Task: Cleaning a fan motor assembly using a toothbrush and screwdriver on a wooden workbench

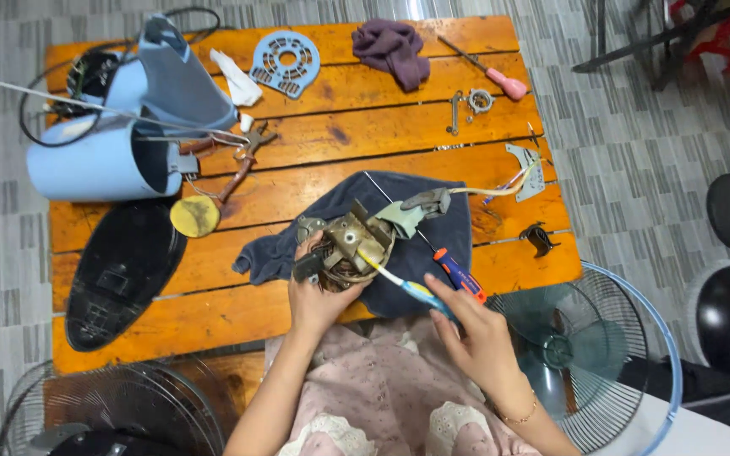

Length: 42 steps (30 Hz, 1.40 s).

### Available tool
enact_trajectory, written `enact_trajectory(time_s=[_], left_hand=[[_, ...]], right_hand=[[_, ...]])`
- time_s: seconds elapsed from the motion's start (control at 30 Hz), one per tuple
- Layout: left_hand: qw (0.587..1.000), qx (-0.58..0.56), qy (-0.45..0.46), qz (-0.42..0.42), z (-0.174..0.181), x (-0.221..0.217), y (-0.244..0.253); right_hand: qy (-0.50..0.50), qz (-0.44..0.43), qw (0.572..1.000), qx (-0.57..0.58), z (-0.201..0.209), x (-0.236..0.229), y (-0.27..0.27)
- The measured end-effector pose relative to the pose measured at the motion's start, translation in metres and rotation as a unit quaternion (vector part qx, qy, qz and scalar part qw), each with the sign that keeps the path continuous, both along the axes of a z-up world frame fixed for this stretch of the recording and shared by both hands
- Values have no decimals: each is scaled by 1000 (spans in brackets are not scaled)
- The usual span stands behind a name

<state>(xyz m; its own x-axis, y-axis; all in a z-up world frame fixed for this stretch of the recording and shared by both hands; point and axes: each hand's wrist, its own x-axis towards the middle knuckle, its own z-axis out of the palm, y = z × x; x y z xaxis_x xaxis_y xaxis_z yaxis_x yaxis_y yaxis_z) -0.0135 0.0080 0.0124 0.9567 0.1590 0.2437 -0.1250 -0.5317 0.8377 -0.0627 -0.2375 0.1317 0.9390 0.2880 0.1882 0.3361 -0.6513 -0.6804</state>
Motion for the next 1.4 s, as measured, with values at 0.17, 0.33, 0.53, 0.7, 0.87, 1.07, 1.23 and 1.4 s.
enact_trajectory(time_s=[0.17,0.33,0.53,0.7,0.87,1.07,1.23,1.4], left_hand=[[1000,20,6,5,-8,-3,6],[998,48,-37,3,-18,-3,8],[997,-37,-63,29,-26,2,14],[993,-99,-58,32,-22,-1,11],[998,-51,-14,27,-26,-7,13],[998,7,-58,32,-23,-1,1],[998,9,-62,24,-12,4,1],[999,25,-35,5,-5,1,-7]], right_hand=[[31,31,996,-74,-15,3,7],[49,23,992,-111,-10,3,11],[49,49,995,-67,1,7,9],[-33,71,994,-77,6,12,1],[-15,48,987,-150,0,7,10],[-40,26,959,-278,-16,12,27],[-1,26,974,-227,6,-3,-5],[73,28,983,-169,33,-8,-49]])
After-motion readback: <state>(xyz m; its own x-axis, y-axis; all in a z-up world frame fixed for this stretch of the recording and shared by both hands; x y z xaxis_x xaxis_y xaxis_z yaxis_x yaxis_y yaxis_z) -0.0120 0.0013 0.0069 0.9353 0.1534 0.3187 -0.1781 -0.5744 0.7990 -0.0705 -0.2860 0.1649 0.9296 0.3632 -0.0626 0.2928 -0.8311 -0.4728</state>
